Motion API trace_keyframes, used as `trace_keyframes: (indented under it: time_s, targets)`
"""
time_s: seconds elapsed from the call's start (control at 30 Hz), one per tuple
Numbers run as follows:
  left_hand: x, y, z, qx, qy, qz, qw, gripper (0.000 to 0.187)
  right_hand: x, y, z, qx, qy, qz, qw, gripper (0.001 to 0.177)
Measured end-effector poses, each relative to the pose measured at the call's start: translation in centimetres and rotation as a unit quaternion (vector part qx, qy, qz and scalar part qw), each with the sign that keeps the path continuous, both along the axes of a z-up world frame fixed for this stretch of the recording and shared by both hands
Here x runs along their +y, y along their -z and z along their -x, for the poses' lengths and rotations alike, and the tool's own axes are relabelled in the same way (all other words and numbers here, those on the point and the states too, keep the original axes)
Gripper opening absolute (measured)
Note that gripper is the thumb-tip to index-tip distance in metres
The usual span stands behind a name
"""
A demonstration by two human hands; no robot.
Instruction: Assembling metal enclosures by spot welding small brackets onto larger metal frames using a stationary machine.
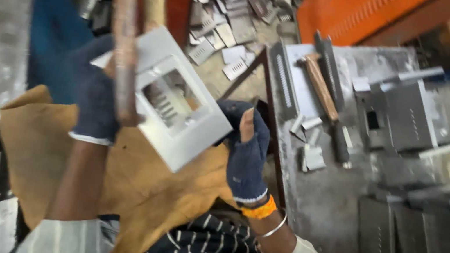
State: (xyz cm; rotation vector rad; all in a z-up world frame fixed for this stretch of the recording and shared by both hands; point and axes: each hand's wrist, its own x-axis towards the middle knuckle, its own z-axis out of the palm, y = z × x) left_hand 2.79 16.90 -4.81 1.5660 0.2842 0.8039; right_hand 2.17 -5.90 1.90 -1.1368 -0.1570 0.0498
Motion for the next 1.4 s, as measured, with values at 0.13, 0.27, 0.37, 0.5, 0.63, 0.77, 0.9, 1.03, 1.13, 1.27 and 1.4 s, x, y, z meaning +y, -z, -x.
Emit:
trace_keyframes:
  time_s: [0.13,0.27,0.37,0.5,0.63,0.77,0.9,1.03,1.13,1.27,1.4]
  targets:
    - [-2.6,0.9,-2.0,0.01,0.058,0.007,0.998,0.028,-8.6,7.6,-3.5,0.083,0.025,0.094,0.992,0.03]
    - [-4.1,1.6,-3.0,0.017,0.104,0.007,0.994,0.027,-19.1,14.9,-4.2,0.072,0.151,0.495,0.853,0.029]
    - [-5.0,2.1,-3.6,0.021,0.129,0.008,0.991,0.026,-24.6,16.2,-3.5,-0.01,0.241,0.705,0.667,0.052]
    - [-5.6,2.7,-4.1,0.025,0.154,0.006,0.988,0.025,-28.4,18.0,-3.1,0.003,0.239,0.748,0.619,0.092]
    - [-4.7,3.5,-4.2,0.025,0.162,-0.002,0.986,0.024,-26.4,15.7,-3.3,0.107,0.207,0.741,0.629,0.079]
    - [-4.5,2.1,-4.3,0.027,0.163,-0.01,0.986,0.023,-25.2,13.8,-3.1,0.078,0.237,0.785,0.567,0.078]
    - [-2.7,1.4,-3.8,0.029,0.147,-0.021,0.989,0.022,-21.4,7.8,-2.7,0.088,0.293,0.743,0.595,0.08]
    - [0.2,0.6,-2.6,0.03,0.119,-0.039,0.992,0.021,-22.0,12.4,-4.6,-0.008,0.29,0.494,0.82,0.058]
    - [1.9,-0.4,-2.3,0.027,0.102,-0.047,0.993,0.02,-17.9,11.6,-5.8,0.271,-0.028,-0.068,0.96,0.026]
    - [3.9,-1.1,-1.6,0.026,0.079,-0.056,0.995,0.019,-9.3,9.9,-5.1,0.238,-0.26,-0.269,0.896,0.032]
    - [2.7,-5.2,-1.4,0.058,0.085,-0.055,0.993,0.025,-1.4,2.0,-3.9,0.414,-0.073,-0.161,0.893,0.017]
